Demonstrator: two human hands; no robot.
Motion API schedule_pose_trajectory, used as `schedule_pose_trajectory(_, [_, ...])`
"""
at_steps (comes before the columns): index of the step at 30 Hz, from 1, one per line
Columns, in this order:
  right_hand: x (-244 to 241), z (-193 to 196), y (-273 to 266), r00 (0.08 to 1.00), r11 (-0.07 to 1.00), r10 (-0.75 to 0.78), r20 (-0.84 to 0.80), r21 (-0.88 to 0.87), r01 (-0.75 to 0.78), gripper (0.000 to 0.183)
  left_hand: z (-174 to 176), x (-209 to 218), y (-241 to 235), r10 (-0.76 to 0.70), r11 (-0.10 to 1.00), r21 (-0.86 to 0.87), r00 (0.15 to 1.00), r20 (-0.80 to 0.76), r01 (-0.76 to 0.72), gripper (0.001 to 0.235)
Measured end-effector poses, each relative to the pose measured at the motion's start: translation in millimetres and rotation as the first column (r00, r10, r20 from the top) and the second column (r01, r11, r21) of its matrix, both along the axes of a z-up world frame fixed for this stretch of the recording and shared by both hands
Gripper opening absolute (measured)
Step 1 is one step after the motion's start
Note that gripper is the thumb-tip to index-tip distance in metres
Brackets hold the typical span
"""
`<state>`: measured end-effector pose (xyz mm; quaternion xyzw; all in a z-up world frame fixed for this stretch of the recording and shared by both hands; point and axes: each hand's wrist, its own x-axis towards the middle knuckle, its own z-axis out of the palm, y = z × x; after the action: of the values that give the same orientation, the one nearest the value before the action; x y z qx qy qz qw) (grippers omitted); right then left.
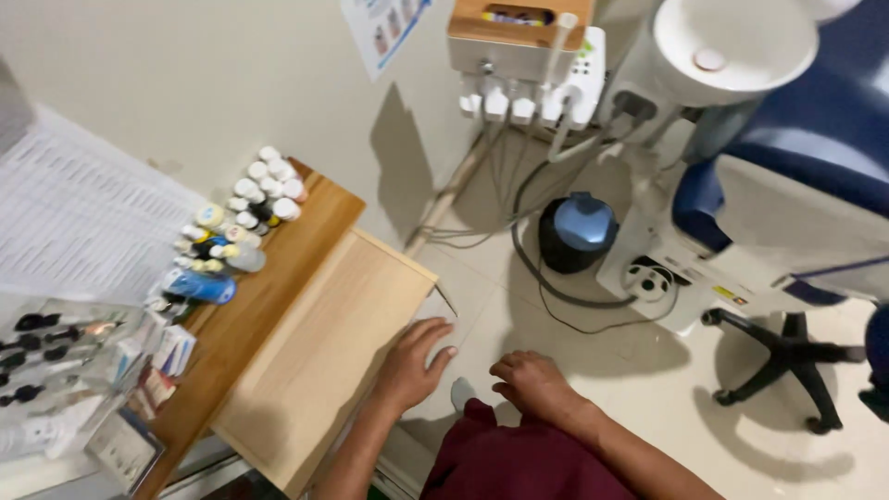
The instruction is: Organizing dental supplies on a tray and testing a dental handpiece in an operatory.
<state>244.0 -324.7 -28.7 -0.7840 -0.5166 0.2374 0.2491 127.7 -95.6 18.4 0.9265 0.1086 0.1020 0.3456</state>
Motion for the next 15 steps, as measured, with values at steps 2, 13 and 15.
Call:
schedule_pose_trajectory(2, [-1,-11,-43,0.996,0.995,-0.088,0.002,-0.055,0.088,0.026,13,22,-35,-0.193,0.957,-0.234,0.978,-0.08,0.169,0.034])
schedule_pose_trajectory(13, [11,1,-274,0.868,0.869,-0.484,-0.113,-0.176,0.462,0.032,-28,99,-274,-0.671,0.706,-0.148,0.588,-0.452,0.692,0.041])
schedule_pose_trajectory(15, [15,7,-323,0.826,0.827,-0.555,-0.102,-0.179,0.533,0.033,-37,109,-322,-0.713,0.659,-0.18,0.531,-0.458,0.73,0.042])
